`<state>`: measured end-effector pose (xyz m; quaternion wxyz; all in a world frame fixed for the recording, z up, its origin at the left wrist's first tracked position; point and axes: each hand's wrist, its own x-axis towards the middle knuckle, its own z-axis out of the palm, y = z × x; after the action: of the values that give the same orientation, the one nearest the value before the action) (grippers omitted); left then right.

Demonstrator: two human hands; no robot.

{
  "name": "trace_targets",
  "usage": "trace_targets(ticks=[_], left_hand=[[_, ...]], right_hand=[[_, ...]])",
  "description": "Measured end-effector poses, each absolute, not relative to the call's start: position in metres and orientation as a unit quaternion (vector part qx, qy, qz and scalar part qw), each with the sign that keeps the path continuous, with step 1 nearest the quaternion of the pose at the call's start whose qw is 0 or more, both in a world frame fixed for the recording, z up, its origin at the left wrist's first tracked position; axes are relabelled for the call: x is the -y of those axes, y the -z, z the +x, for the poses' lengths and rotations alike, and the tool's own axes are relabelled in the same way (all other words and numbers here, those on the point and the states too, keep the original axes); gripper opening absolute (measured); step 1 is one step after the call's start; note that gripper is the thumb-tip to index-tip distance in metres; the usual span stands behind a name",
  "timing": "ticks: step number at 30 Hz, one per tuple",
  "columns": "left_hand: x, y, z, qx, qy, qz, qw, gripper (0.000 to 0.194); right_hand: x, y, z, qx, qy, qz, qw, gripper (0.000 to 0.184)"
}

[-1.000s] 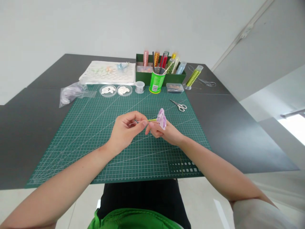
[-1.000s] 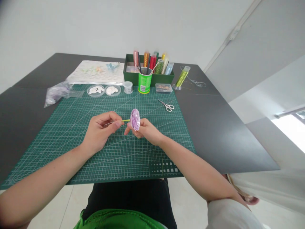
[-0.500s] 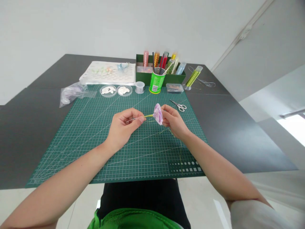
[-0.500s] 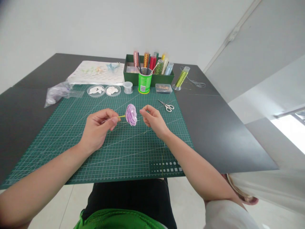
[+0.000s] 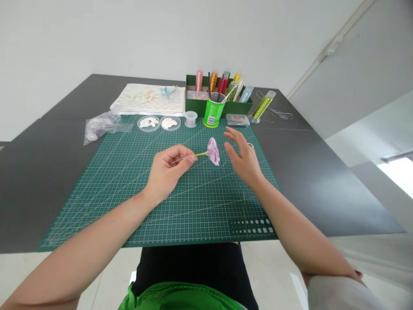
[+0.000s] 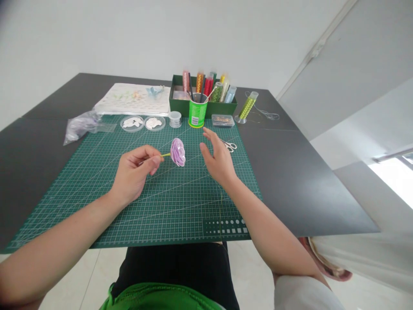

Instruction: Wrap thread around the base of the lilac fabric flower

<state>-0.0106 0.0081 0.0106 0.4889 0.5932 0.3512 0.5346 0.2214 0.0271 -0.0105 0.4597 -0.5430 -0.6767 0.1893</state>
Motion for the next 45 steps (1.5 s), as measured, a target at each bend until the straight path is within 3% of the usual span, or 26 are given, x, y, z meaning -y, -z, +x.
trace_targets(ticks=[3,7,10,14,20,25,35,45], left_hand=[[-0.006,-0.011,-0.009,-0.362,-0.527,0.611,0.467,0.02],[-0.001,-0.011,-0.005,-0.378,-0.511,0.635,0.439,0.021],[0.003,-0.007,-0.001,-0.36,-0.518,0.611,0.479,0.024],[0.003,0.0,0.003,-0.338,-0.533,0.55,0.548,0.021],[0.005,0.001,0.006,-0.336,-0.52,0.548,0.562,0.019],[0.009,-0.002,0.008,-0.374,-0.523,0.598,0.478,0.019],[0.01,0.006,0.007,-0.398,-0.513,0.612,0.451,0.015],[0.003,0.004,0.005,-0.347,-0.474,0.566,0.579,0.017]], right_hand=[[-0.014,0.01,0.208,0.723,-0.245,-0.464,0.448,0.042],[0.007,0.012,0.183,0.691,-0.449,-0.351,0.445,0.048],[0.017,0.013,0.166,0.581,-0.569,-0.307,0.494,0.053],[0.019,0.011,0.154,0.466,-0.638,-0.297,0.536,0.048],[0.021,0.006,0.151,0.43,-0.678,-0.316,0.505,0.046],[0.028,-0.002,0.149,0.398,-0.697,-0.315,0.506,0.038],[0.031,-0.008,0.152,0.34,-0.673,-0.356,0.552,0.025],[0.019,-0.003,0.162,0.347,-0.676,-0.367,0.537,0.026]])
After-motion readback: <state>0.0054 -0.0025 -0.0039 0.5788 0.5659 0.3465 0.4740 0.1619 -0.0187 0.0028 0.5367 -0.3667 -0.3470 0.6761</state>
